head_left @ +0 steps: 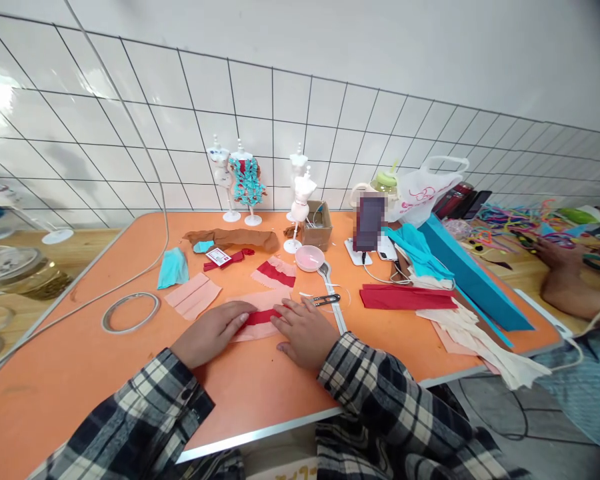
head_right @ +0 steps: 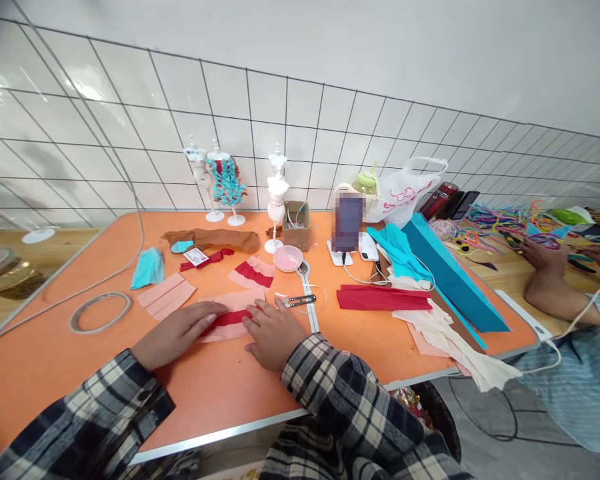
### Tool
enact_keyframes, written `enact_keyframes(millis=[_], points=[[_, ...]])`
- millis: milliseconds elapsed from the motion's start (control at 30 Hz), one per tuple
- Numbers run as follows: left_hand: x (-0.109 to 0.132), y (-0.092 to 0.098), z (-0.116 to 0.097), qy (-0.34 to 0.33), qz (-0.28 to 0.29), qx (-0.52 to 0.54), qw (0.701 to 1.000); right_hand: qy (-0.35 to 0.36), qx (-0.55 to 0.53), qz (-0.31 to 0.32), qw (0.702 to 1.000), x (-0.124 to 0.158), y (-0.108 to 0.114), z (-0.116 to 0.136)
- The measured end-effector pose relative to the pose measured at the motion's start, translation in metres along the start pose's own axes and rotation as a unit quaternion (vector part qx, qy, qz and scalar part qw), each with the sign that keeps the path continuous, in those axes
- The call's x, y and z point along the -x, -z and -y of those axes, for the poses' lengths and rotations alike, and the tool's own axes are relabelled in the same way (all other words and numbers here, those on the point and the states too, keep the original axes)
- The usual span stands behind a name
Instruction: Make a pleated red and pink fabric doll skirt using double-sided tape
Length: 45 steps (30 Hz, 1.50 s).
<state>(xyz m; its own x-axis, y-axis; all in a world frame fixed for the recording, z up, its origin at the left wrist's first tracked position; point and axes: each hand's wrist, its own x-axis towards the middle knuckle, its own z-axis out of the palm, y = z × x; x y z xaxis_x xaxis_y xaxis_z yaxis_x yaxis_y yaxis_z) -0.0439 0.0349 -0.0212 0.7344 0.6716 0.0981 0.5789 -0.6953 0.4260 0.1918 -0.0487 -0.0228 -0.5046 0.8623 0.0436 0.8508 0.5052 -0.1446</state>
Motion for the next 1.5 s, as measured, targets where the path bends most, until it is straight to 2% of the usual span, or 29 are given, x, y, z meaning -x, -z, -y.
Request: enact_keyframes(millis=[100,200,300,400,467,567,667,867,967,1033,1133,1200,1333,1500], points=[[0.003,0.002,0.015,0.028,-0.013,0.035,0.999,0.012,-0.039,-0.014,0.999,0.001,-0.002,0.005],[0.006,0.002,0.025,0.011,-0.002,0.014,1.0,0.022,-0.071,-0.034,0.997,0.007,-0.002,0.006],[0.008,0.002,0.029,-0.012,0.017,-0.02,1.0,0.009,-0.147,-0.01,0.989,0.014,0.004,-0.003],[0.009,0.005,0.026,-0.007,0.032,-0.028,0.999,-0.102,-0.187,-0.024,0.977,0.015,0.015,-0.023],[0.011,0.008,0.022,0.012,0.048,-0.026,0.998,-0.216,-0.109,-0.059,0.968,0.009,0.023,-0.04],[0.014,0.012,0.015,0.054,0.076,-0.037,0.995,-0.337,-0.005,-0.026,0.941,-0.006,0.031,-0.06],[0.018,0.013,0.013,0.067,0.077,-0.04,0.994,-0.391,0.002,0.02,0.92,-0.021,0.034,-0.068],[0.017,0.005,0.02,0.037,0.033,0.031,0.998,-0.412,-0.056,0.066,0.907,-0.036,0.025,-0.069],[0.015,-0.001,0.024,0.03,0.003,0.053,0.998,-0.395,-0.089,0.069,0.912,-0.037,0.02,-0.07],[0.015,-0.001,0.023,0.027,0.003,0.043,0.999,-0.375,-0.108,0.058,0.919,-0.033,0.02,-0.075],[0.018,0.002,0.019,0.035,0.031,0.017,0.999,-0.363,-0.127,0.038,0.922,-0.02,0.028,-0.096],[0.02,0.004,0.016,0.049,0.048,-0.001,0.998,-0.382,-0.132,0.037,0.914,-0.009,0.036,-0.118],[0.021,0.002,0.019,0.038,0.037,-0.009,0.999,-0.413,-0.131,0.059,0.899,0.004,0.048,-0.155],[0.018,-0.004,0.029,0.009,0.027,-0.002,1.0,-0.427,-0.132,0.104,0.889,-0.004,0.039,-0.169]])
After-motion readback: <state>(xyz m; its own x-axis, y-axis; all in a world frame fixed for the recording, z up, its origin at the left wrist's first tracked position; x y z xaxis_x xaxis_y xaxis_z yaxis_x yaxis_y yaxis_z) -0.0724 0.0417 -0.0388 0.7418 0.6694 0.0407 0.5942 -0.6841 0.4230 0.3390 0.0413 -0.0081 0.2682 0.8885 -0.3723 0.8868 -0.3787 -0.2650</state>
